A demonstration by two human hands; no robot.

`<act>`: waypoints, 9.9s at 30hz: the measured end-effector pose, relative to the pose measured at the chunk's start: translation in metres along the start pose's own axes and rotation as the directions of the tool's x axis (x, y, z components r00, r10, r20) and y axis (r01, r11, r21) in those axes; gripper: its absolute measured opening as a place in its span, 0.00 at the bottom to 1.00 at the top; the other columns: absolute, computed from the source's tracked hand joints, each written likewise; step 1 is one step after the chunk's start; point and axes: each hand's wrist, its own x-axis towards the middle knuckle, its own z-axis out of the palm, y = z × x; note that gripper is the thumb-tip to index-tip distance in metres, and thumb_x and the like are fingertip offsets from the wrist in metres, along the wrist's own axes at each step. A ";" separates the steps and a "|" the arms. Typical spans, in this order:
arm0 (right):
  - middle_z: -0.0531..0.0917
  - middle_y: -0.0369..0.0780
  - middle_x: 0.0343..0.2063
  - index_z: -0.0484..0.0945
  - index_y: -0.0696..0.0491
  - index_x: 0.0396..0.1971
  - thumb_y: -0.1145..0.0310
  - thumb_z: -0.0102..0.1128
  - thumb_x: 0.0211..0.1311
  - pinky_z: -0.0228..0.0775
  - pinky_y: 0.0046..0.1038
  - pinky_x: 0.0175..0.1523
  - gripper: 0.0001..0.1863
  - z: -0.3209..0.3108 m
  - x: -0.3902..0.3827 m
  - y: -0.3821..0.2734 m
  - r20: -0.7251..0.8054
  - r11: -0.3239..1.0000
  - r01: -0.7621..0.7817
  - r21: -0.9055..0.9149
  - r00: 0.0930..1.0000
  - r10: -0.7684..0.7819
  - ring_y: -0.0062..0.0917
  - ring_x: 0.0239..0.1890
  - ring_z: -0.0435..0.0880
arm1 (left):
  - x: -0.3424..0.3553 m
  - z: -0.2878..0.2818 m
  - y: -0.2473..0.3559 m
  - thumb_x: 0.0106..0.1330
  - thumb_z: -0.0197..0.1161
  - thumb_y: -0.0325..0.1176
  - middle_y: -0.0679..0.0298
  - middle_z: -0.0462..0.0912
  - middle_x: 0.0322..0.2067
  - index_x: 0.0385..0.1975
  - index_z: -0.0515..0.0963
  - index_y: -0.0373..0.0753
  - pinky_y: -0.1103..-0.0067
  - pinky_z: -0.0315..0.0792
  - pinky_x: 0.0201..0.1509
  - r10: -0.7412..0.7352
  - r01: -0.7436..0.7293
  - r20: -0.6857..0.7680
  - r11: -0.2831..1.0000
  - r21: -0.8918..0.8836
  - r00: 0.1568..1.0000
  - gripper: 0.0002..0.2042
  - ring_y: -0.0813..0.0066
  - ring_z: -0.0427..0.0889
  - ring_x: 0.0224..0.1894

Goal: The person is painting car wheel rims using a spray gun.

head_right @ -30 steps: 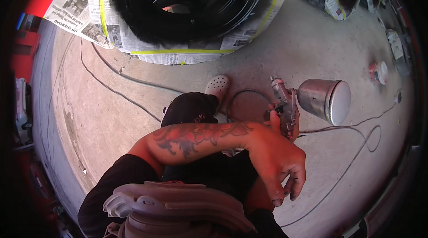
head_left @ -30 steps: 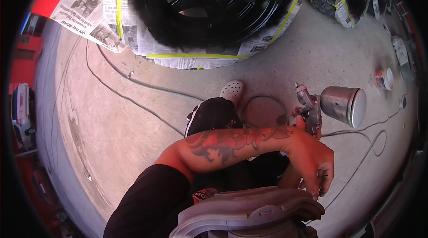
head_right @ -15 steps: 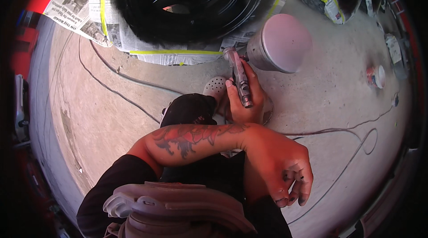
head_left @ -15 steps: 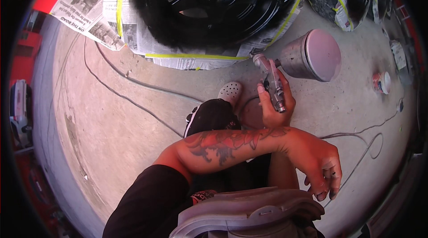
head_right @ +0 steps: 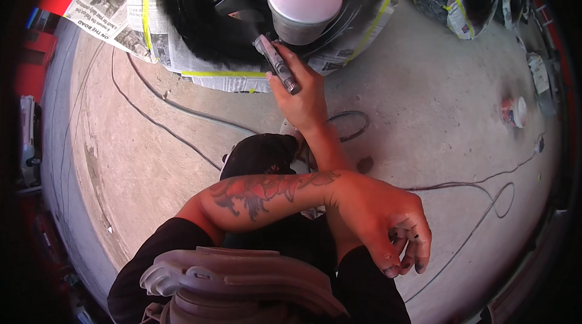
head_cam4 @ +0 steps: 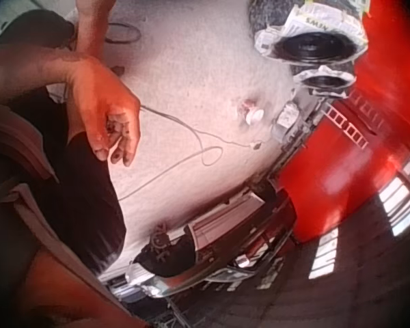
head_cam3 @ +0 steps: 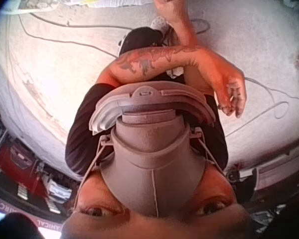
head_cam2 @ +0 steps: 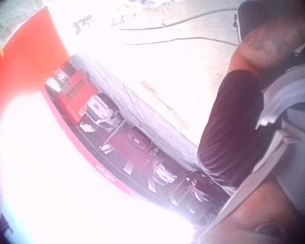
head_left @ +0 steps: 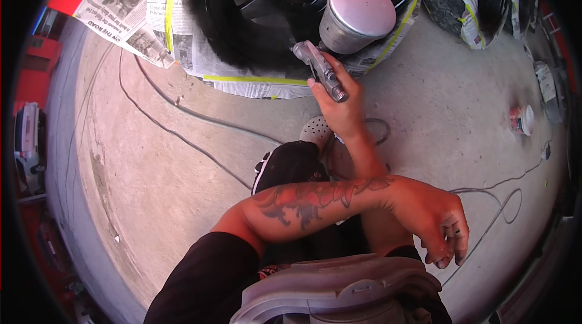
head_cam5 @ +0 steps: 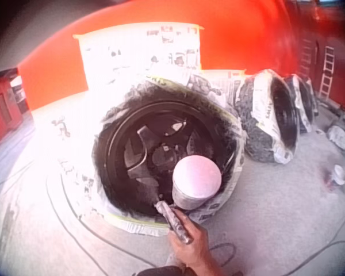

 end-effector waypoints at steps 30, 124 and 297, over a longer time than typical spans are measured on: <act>0.84 0.38 0.44 0.71 0.55 0.62 0.72 0.62 0.64 0.76 0.20 0.31 0.26 -0.076 -0.123 -0.005 -0.503 0.900 -0.380 0.213 0.747 0.435 0.24 0.44 0.86 | 0.000 0.003 -0.009 0.57 0.72 0.38 0.61 0.87 0.37 0.48 0.80 0.32 0.80 0.77 0.38 -0.157 0.166 -0.087 0.979 0.115 0.984 0.22 0.76 0.86 0.35; 0.83 0.46 0.47 0.74 0.62 0.53 0.61 0.60 0.67 0.70 0.23 0.32 0.22 -0.591 0.044 -0.496 -0.855 0.885 -0.465 0.009 0.456 0.248 0.30 0.47 0.83 | 0.135 0.051 0.042 0.68 0.49 0.58 0.45 0.83 0.48 0.48 0.81 0.32 0.65 0.71 0.59 -0.583 0.813 -0.812 0.478 -0.331 0.012 0.31 0.51 0.81 0.54; 0.85 0.47 0.36 0.72 0.56 0.61 0.68 0.66 0.55 0.77 0.35 0.40 0.31 -0.821 0.381 0.109 -0.004 0.684 -0.331 -0.650 0.902 0.432 0.37 0.36 0.86 | 0.431 -0.587 -0.096 0.58 0.62 0.53 0.64 0.85 0.47 0.47 0.84 0.51 0.54 0.56 0.71 0.237 0.963 -0.971 0.266 0.037 -0.029 0.21 0.66 0.75 0.60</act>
